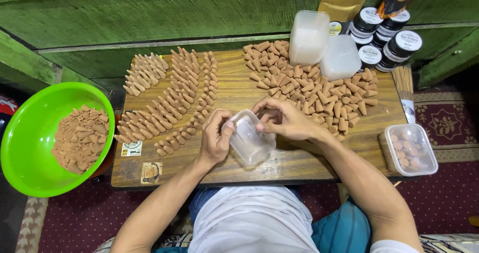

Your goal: The person sorts and packs incense cones by hand from a table into small plastic containers.

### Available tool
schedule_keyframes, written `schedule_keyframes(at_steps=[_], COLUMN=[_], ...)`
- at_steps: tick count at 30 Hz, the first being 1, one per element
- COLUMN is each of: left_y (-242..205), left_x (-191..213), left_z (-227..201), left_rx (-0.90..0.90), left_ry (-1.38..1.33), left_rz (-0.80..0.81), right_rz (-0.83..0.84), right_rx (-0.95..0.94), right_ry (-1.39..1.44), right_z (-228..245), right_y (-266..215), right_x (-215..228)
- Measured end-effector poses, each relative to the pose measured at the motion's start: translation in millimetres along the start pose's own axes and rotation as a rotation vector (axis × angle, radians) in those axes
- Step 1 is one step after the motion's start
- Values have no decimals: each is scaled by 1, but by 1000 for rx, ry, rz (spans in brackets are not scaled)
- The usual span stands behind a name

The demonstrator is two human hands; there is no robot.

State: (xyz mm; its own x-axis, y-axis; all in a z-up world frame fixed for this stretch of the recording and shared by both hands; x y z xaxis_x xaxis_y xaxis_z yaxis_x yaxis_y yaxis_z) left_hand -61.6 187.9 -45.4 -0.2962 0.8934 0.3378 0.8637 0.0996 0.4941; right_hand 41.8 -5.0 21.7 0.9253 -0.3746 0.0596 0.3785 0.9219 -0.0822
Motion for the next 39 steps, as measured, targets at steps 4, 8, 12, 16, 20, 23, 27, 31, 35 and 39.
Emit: schedule_keyframes(at_steps=[4,8,12,16,20,23,27,31,35,39], left_y=[-14,-22,-33,-37,-30,-28,-27,-25,-24,-26], left_x=[-2,-3,-5,-1,-2,-1,1,2,2,2], left_z=[8,-3,-20,-33,-44,-47,-49,-52,-51,-52], left_rx=[29,33,18,-3,-25,-20,-41,-53,-47,-43], left_ry=[4,69,68,28,55,63,71,95,73,71], left_rz=[-64,-44,81,222,285,322,335,347,338,356], right_rz=[50,70,83,119,135,139,162,162,161,162], right_rx=[-31,22,86,112,133,134,125,133,130,103], right_ry=[32,-2,-77,-88,-107,-119,-126,-126,-122,-122], right_z=[6,-6,-5,-1,0,-3,-4,-1,-3,-5], right_y=[-4,-3,-1,-1,1,2,3,2,3,4], right_x=[5,5,8,2,0,1,2,1,1,2])
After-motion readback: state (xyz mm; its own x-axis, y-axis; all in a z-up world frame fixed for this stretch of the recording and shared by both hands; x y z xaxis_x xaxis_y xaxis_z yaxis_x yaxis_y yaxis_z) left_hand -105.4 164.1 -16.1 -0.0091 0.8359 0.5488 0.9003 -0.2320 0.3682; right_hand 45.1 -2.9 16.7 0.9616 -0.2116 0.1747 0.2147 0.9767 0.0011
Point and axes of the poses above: each hand's wrist, its own y-axis towards the middle knuckle, its own x-axis out of the back of the hand, z = x × y, the point moved 3 cm from there along y, towards the middle knuckle, and after that the axes turned 7 degrees about z, right-handed, at the moved point
